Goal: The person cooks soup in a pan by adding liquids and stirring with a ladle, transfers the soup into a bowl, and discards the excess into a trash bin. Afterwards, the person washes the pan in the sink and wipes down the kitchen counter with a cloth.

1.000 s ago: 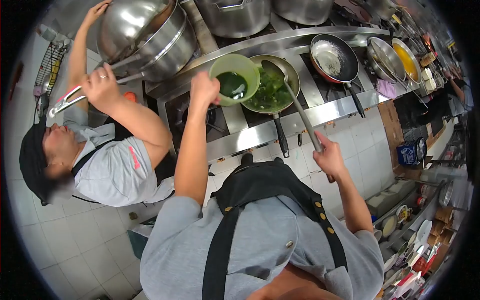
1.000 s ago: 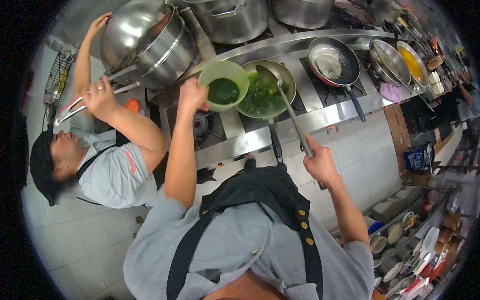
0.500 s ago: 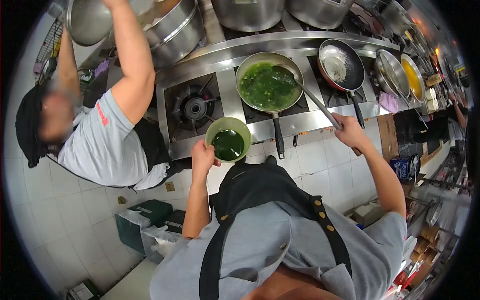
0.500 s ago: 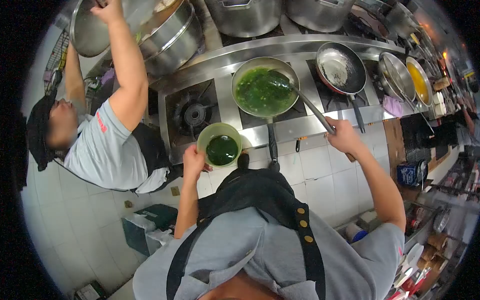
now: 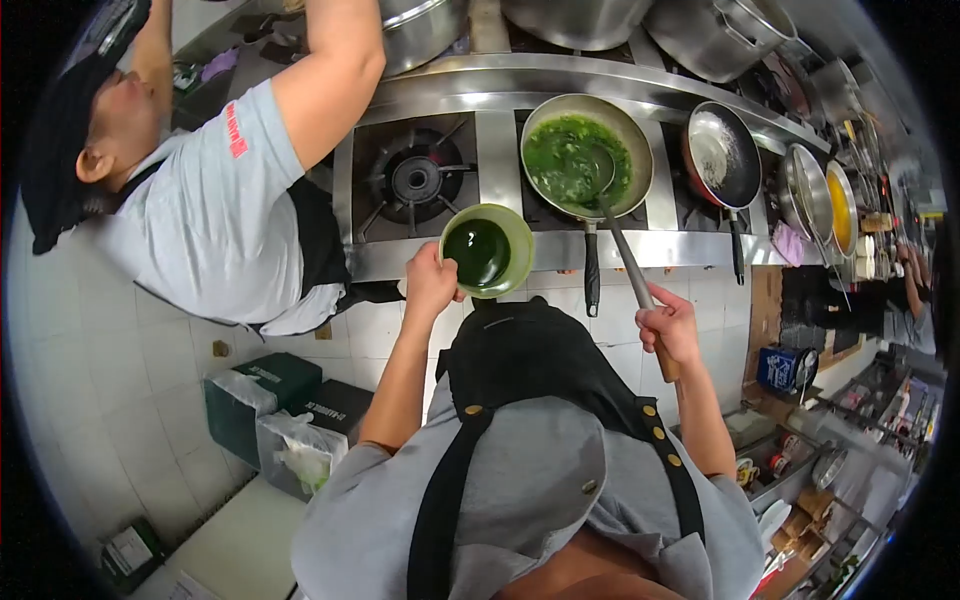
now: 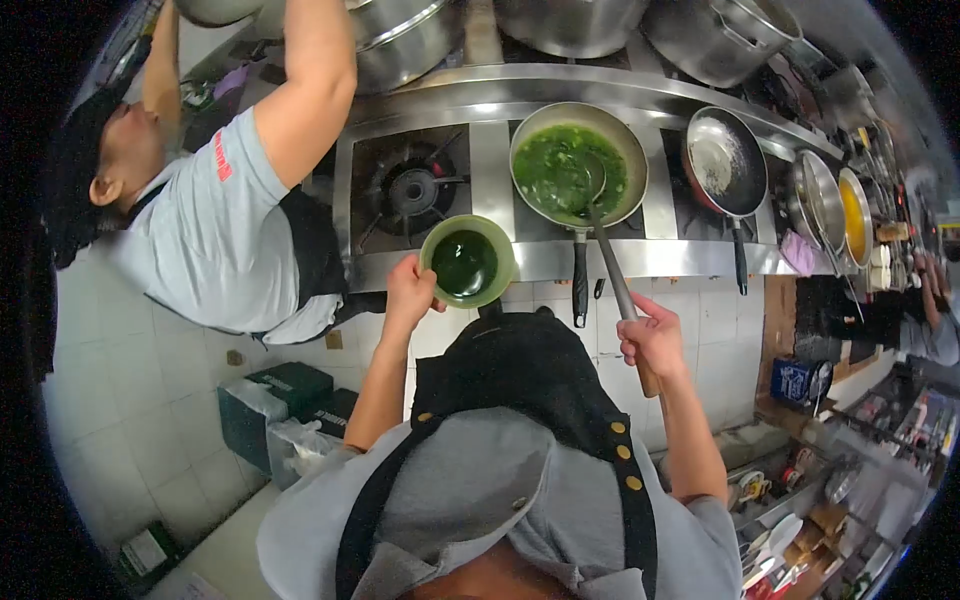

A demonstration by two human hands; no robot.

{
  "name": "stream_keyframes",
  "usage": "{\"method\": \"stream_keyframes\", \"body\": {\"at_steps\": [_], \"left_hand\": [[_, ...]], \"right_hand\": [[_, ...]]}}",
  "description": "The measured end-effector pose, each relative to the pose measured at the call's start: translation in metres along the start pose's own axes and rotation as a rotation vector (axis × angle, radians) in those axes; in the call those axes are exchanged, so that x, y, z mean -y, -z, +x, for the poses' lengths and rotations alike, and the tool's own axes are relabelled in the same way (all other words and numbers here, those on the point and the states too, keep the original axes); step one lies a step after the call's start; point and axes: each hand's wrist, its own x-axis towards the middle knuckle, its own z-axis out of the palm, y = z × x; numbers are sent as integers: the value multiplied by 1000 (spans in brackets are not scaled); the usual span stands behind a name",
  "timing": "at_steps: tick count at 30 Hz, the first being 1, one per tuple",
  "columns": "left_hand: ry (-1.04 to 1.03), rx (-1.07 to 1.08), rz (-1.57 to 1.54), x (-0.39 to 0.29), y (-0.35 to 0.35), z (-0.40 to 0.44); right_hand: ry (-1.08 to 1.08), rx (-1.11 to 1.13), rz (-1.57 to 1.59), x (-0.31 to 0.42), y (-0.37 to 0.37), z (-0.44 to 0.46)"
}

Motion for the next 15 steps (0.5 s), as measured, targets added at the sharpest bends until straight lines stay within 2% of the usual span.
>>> {"method": "stream_keyframes", "body": {"at_steps": [4,5,8,12,15], "left_hand": [[-22,14,-28,5,-7,10],[-23,22,-24,10,-6,11],[11,8,2,12,-12,1],[55,-74,28,11,-26,-22],[102,-188,58,10,-43,-46]], "right_hand": [[237,-148,-533,-7,23,8],[392,-221,-765,-10,35,15],[541,-257,-1013,15,54,23],[807,-147,-1225,23,103,77],[819,-94,-1283,28,132,107]]}}
